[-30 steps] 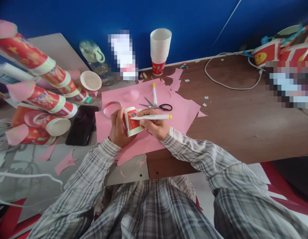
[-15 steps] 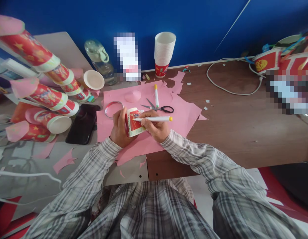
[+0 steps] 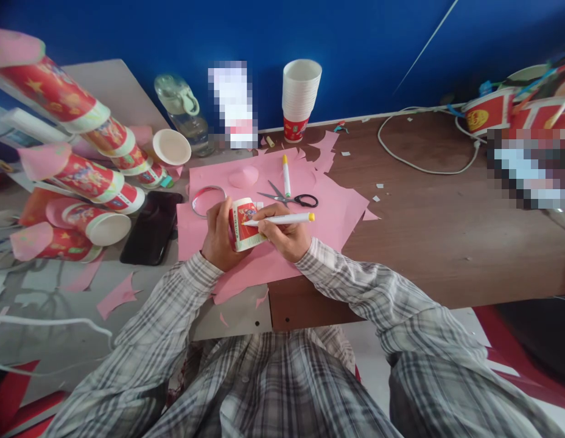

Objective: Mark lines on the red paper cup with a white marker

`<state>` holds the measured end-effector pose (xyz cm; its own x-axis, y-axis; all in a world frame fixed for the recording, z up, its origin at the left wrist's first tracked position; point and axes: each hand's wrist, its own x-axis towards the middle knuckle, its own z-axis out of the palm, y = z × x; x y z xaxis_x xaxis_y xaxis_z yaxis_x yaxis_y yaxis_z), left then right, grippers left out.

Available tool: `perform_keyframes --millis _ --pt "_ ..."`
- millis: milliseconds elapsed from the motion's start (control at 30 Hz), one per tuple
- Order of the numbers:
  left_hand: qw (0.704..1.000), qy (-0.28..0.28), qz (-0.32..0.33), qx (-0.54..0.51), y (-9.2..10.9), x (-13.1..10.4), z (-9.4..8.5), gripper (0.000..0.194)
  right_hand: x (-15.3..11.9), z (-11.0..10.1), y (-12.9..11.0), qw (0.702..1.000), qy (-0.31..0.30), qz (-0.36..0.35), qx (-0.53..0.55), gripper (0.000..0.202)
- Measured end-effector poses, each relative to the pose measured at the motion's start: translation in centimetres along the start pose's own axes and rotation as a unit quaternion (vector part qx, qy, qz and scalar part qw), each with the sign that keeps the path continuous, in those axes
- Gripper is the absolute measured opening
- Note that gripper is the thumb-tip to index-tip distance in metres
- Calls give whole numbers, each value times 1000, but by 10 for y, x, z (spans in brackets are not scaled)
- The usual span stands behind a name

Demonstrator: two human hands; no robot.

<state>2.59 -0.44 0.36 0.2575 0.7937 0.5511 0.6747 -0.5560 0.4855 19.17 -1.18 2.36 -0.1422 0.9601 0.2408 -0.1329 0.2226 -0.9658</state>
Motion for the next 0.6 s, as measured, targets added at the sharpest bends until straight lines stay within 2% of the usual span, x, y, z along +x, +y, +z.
perform_keyframes --millis 367,600 --pt "1000 2 5 0 0 -1 0 85 0 -1 -2 1000 -1 7 13 18" --pt "1000 7 12 11 0 0 1 87 4 -3 2 994 66 -26 87 17"
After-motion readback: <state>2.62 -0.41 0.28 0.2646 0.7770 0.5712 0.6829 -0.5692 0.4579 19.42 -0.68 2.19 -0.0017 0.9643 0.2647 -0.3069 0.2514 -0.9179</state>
